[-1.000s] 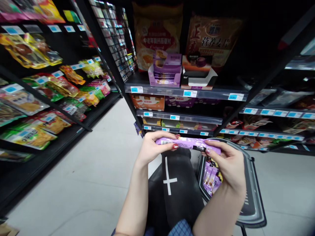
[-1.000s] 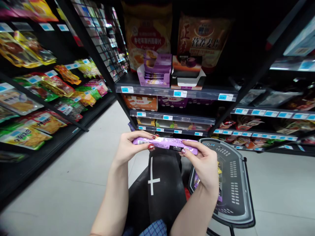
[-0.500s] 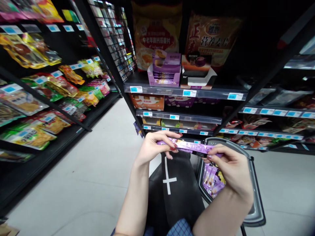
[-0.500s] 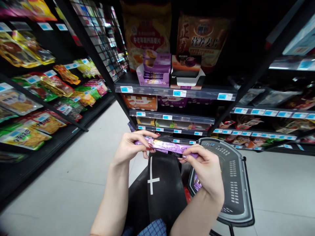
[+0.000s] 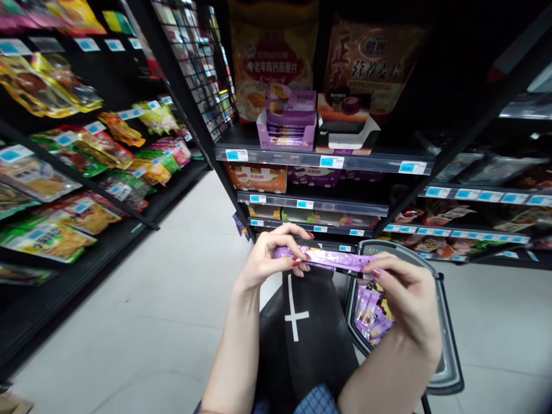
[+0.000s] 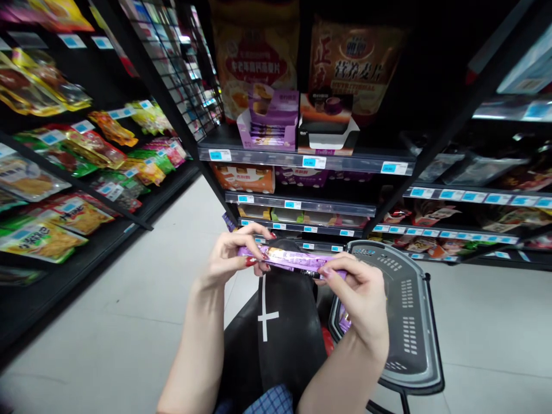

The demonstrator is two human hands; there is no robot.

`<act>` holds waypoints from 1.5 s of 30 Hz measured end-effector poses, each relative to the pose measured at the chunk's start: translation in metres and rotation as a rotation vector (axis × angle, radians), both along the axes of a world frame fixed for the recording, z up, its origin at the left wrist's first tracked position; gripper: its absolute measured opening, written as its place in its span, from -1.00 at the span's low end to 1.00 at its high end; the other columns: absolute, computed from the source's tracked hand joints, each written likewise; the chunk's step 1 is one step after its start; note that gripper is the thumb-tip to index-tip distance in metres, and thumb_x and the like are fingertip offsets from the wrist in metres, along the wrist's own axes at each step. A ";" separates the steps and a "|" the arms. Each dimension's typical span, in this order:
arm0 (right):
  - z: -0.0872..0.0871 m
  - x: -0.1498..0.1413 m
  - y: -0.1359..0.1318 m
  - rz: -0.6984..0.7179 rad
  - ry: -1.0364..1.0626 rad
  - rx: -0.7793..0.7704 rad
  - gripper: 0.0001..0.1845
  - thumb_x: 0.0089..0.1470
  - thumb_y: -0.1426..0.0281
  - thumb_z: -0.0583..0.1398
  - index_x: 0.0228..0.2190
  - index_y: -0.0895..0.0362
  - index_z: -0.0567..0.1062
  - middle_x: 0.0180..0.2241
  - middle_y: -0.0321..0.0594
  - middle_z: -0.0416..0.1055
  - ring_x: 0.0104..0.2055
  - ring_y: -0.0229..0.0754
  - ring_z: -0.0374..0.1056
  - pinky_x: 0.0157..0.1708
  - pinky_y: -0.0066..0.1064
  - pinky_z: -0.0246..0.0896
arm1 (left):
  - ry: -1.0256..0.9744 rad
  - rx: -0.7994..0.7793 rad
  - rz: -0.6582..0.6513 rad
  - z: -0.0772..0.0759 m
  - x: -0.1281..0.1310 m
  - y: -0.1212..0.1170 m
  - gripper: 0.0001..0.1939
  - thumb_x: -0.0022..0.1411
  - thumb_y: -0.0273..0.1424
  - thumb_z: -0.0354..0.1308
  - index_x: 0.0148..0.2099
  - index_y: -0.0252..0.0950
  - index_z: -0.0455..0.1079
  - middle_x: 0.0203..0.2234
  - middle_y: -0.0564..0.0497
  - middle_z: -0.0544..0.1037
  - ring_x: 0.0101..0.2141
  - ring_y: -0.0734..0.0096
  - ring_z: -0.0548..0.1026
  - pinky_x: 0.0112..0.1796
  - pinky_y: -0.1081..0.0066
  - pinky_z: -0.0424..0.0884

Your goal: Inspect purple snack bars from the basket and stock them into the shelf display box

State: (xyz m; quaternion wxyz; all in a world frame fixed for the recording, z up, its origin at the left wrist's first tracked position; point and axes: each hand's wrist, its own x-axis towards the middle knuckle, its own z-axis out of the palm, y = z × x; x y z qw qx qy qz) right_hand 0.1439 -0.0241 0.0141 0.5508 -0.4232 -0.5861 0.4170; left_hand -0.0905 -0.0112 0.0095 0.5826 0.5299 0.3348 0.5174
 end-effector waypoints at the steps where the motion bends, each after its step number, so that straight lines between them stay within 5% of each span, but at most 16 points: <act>1: 0.001 -0.004 0.002 -0.064 -0.039 -0.017 -0.88 -0.12 0.40 0.31 -0.62 0.13 0.52 -0.55 -0.25 0.40 -0.48 -0.24 0.31 -0.54 -0.44 0.27 | 0.022 -0.002 0.051 0.001 0.003 0.000 -0.89 -0.08 -0.45 0.33 -0.51 -0.40 0.48 -0.18 -0.10 0.42 -0.57 0.48 0.54 -0.56 0.43 0.56; 5: 0.003 -0.019 0.007 -0.266 -0.097 -0.080 -0.65 -0.24 0.39 0.38 -0.68 0.14 0.28 -0.63 -0.40 0.18 -0.60 -0.40 0.05 -0.65 -0.52 -0.05 | 0.090 0.004 0.285 0.003 0.018 0.000 -0.74 -0.14 -0.48 0.36 -0.62 -0.41 0.30 -0.26 -0.02 0.33 -0.49 0.51 0.49 -0.61 0.49 0.53; 8: 0.003 -0.023 0.007 -0.296 -0.018 -0.029 -0.56 -0.26 0.41 0.38 -0.66 0.11 0.17 -0.58 -0.41 0.14 -0.56 -0.40 0.06 -0.62 -0.53 0.00 | 0.053 0.008 0.380 0.004 0.023 0.000 -0.60 -0.23 -0.54 0.37 -0.60 -0.34 0.11 -0.25 -0.01 0.30 -0.32 0.39 0.45 -0.59 0.48 0.54; 13: 0.001 -0.022 0.009 -0.289 0.132 -0.009 -0.55 -0.30 0.44 0.41 -0.56 0.07 0.20 -0.57 -0.42 0.23 -0.54 -0.36 0.22 -0.57 -0.51 0.20 | -0.069 -0.058 0.238 0.002 0.018 0.002 -0.50 -0.19 -0.53 0.40 -0.33 -0.25 0.10 -0.22 0.03 0.43 -0.40 0.45 0.49 -0.51 0.43 0.56; 22: -0.004 -0.017 0.008 -0.222 0.224 -0.009 -0.65 -0.12 0.45 0.34 -0.38 0.03 0.26 -0.51 -0.43 0.28 -0.60 -0.39 0.25 -0.50 -0.46 0.31 | -0.160 -0.104 -0.038 0.002 0.001 -0.001 -0.69 0.09 -0.47 0.25 -0.20 -0.27 0.17 -0.13 -0.15 0.57 -0.33 0.31 0.59 -0.32 0.37 0.55; 29: -0.004 -0.006 0.004 -0.270 0.211 0.087 -0.71 -0.08 0.47 0.31 -0.39 0.05 0.27 -0.39 -0.34 0.35 -0.39 -0.29 0.35 -0.40 -0.41 0.29 | -0.034 -0.279 -0.048 -0.004 -0.003 0.007 -0.68 0.10 -0.20 0.24 -0.24 -0.31 0.30 -0.67 0.00 0.53 -0.60 0.36 0.56 -0.57 0.50 0.49; 36: -0.003 -0.004 0.003 -0.268 0.073 0.110 -0.73 -0.04 0.42 0.29 -0.41 0.05 0.25 -0.40 -0.31 0.40 -0.36 -0.24 0.40 -0.41 -0.40 0.31 | -0.057 -0.353 0.074 -0.008 0.002 0.014 -0.75 -0.07 -0.38 0.36 -0.32 -0.41 0.49 -0.53 -0.05 0.60 -0.52 0.36 0.59 -0.41 0.45 0.58; 45: -0.010 -0.001 0.010 -0.239 0.159 0.031 -0.71 -0.08 0.45 0.32 -0.40 0.05 0.29 -0.39 -0.31 0.45 -0.45 -0.29 0.38 -0.44 -0.44 0.35 | -0.014 -0.397 -0.067 -0.008 -0.007 0.011 -0.71 -0.15 -0.51 0.38 -0.28 -0.44 0.51 -0.52 -0.11 0.61 -0.52 0.30 0.59 -0.46 0.44 0.56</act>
